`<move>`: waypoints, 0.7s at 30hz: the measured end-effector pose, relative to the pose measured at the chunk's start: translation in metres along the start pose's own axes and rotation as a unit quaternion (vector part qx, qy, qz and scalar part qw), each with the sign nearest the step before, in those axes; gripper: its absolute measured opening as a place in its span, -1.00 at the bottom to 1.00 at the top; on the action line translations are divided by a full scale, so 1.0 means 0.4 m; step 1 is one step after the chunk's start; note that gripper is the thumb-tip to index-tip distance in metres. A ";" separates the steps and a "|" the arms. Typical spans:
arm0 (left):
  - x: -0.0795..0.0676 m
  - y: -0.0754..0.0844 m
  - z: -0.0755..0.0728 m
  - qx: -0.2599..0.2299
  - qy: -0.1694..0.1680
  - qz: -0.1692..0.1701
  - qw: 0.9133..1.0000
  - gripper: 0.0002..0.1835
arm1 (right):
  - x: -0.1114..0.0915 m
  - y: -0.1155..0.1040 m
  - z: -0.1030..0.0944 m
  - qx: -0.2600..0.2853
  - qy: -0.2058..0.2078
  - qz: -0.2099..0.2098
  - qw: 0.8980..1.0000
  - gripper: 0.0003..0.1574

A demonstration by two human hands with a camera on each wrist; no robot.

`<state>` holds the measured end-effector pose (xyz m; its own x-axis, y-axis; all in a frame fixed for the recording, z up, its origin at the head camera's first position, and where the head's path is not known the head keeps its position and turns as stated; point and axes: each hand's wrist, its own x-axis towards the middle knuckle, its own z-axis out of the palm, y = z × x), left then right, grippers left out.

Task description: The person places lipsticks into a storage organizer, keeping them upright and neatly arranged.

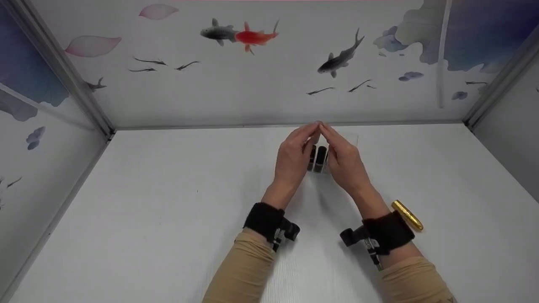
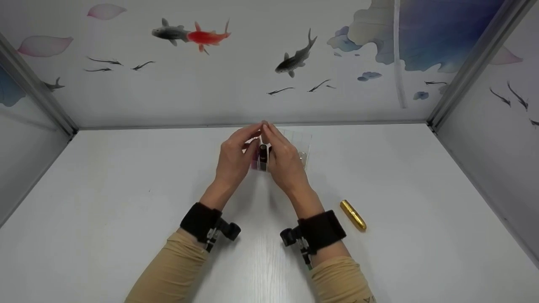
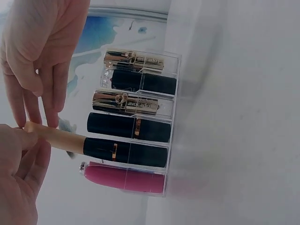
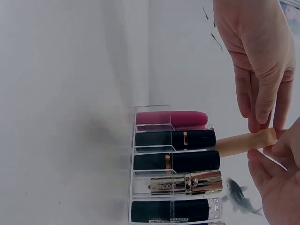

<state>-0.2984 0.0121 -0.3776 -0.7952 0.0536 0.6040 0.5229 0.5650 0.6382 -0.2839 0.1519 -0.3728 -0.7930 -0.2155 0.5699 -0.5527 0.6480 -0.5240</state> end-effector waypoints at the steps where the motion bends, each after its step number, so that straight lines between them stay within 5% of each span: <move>1: -0.001 0.000 0.001 0.010 -0.008 0.000 1.000 -0.61 | -0.001 0.002 0.001 -0.003 -0.002 0.002 1.000 -0.37; 9: -0.002 0.001 0.005 0.075 -0.061 -0.013 0.995 -0.57 | -0.005 0.018 0.010 -0.007 -0.005 0.003 1.000 -0.37; 21: -0.002 -0.001 0.004 0.076 -0.094 -0.030 0.992 -0.51 | -0.006 0.023 0.015 -0.018 -0.025 0.013 0.999 -0.40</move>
<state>-0.2984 0.0131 -0.3790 -0.8744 0.1606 0.4578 0.4316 0.6883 0.5830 -0.2886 0.1543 -0.3828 -0.8191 -0.2346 0.5236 -0.5232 0.6797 -0.5140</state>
